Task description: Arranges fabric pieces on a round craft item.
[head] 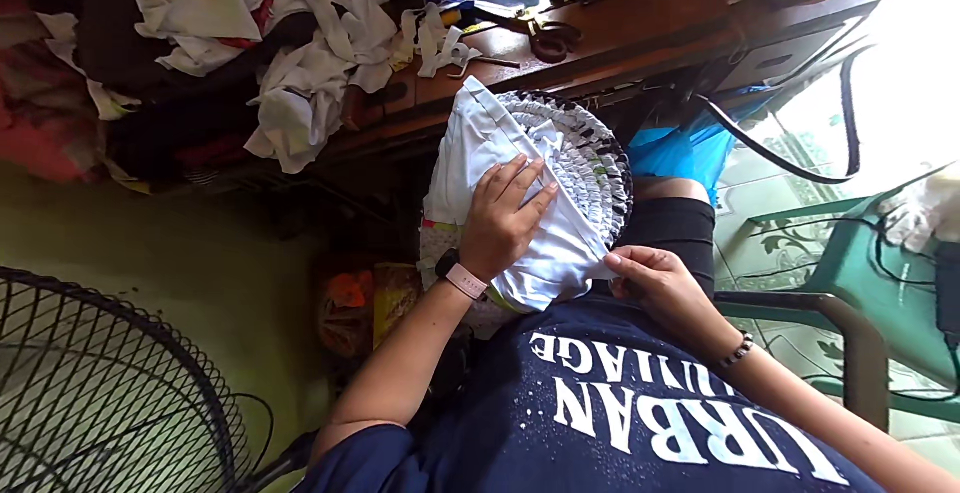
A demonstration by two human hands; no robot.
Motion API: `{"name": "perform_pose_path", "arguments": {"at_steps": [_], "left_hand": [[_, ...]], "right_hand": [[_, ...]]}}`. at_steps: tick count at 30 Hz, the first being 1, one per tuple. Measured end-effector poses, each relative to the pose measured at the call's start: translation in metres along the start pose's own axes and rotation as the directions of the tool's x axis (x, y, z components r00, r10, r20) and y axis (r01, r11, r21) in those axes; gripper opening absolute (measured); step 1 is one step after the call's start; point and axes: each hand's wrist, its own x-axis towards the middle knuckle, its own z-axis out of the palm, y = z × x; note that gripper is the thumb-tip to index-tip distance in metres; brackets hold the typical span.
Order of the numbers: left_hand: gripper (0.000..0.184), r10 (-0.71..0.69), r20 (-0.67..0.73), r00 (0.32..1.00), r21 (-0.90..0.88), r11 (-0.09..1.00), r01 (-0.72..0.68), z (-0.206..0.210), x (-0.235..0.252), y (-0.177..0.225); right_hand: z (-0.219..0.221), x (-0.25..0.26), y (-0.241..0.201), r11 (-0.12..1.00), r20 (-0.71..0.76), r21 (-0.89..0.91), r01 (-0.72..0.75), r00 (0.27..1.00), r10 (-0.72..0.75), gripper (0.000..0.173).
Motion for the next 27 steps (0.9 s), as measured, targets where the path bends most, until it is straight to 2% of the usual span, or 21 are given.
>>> {"name": "perform_pose_path", "arguments": {"at_steps": [11, 14, 16, 18, 21, 24, 27], "left_hand": [[0.031, -0.002, 0.064, 0.998, 0.028, 1.000, 0.000, -0.002, 0.003, 0.001], [0.032, 0.004, 0.055, 0.998, 0.014, 1.000, -0.005, -0.002, 0.003, 0.000], [0.034, 0.001, 0.039, 0.999, -0.006, 1.000, -0.001, -0.002, 0.002, -0.001], [0.034, -0.007, 0.003, 1.000, -0.016, 1.000, 0.007, 0.000, 0.001, -0.002], [0.034, -0.009, 0.006, 1.000, -0.001, 1.000, 0.009, 0.001, 0.001, -0.002], [0.035, -0.006, 0.025, 1.000, 0.013, 1.000, 0.005, 0.001, 0.001, -0.002], [0.035, 0.002, 0.012, 1.000, 0.003, 1.000, -0.002, 0.002, 0.001, -0.003]], "right_hand": [[-0.001, 0.001, 0.003, 0.997, 0.042, -0.035, 0.075, 0.996, -0.073, 0.014], [0.000, 0.001, 0.001, 0.994, 0.016, -0.068, 0.084, 0.996, -0.083, 0.011], [0.000, 0.001, 0.001, 0.974, -0.034, -0.160, 0.157, 0.986, -0.165, 0.008], [-0.001, 0.005, -0.001, 0.882, -0.075, -0.366, 0.296, 0.936, -0.344, 0.017], [0.000, 0.020, -0.020, 0.620, 0.006, -0.643, 0.449, 0.813, -0.583, 0.026], [0.006, 0.048, -0.060, 0.389, 0.191, -0.726, 0.567, 0.710, -0.678, 0.021], [0.010, 0.095, -0.100, 0.293, 0.289, -0.744, 0.600, 0.684, -0.670, 0.023]]}}
